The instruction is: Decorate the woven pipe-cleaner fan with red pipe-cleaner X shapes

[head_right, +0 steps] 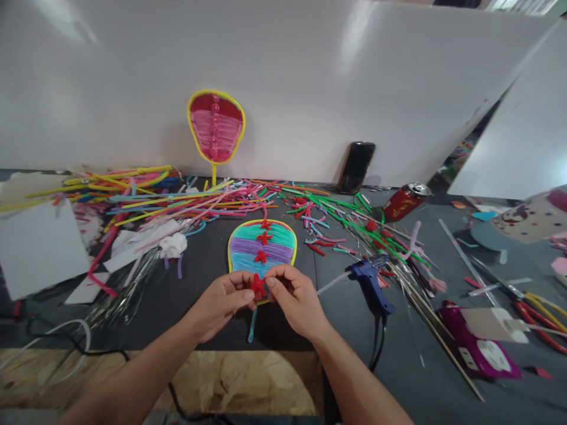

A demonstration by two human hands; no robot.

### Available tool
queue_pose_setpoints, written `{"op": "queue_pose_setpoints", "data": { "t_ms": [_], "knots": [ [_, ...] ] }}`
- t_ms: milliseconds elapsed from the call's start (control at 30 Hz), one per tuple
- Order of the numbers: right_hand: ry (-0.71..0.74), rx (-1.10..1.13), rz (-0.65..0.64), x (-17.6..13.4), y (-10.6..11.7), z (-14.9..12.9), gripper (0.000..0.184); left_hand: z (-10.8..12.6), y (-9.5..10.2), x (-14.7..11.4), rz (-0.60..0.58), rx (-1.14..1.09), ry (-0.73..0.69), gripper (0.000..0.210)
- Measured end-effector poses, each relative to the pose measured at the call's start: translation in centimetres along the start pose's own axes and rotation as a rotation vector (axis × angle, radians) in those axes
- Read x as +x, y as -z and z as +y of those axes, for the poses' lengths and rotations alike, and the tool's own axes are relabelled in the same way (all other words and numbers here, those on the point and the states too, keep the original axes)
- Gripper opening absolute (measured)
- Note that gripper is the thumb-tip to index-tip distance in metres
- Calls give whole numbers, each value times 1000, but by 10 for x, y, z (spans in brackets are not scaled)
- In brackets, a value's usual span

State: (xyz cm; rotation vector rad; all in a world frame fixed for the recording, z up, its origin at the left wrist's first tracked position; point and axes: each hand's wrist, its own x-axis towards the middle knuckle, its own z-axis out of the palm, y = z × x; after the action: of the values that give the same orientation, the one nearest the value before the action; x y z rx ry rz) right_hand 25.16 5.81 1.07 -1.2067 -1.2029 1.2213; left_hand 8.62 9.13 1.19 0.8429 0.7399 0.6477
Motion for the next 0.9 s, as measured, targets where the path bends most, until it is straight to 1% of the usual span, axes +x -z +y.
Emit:
{"op": "queue_pose_setpoints", "data": {
  "t_ms": [100,200,333,433,567,733,900],
  "knots": [
    [78,-87,77,-1,-2,2,14,0,-1,0,-16,-7,-14,19],
    [166,-240,115,-2,-2,4,10,-2,0,1,45,-23,-39,17],
    [249,-371,102,-3,-2,6,7,-3,3,2,127,-30,-50,20],
    [279,-411,103,-3,-2,6,6,-2,4,2,142,-41,-53,21],
    [329,-447,112,-3,-3,8,7,-3,3,2,131,-34,-75,20],
    [402,-491,81,-4,-4,8,8,-5,4,4,149,12,-100,15],
    [441,-516,79,-3,-5,5,9,-4,4,3,172,85,-91,16]
  ]
}}
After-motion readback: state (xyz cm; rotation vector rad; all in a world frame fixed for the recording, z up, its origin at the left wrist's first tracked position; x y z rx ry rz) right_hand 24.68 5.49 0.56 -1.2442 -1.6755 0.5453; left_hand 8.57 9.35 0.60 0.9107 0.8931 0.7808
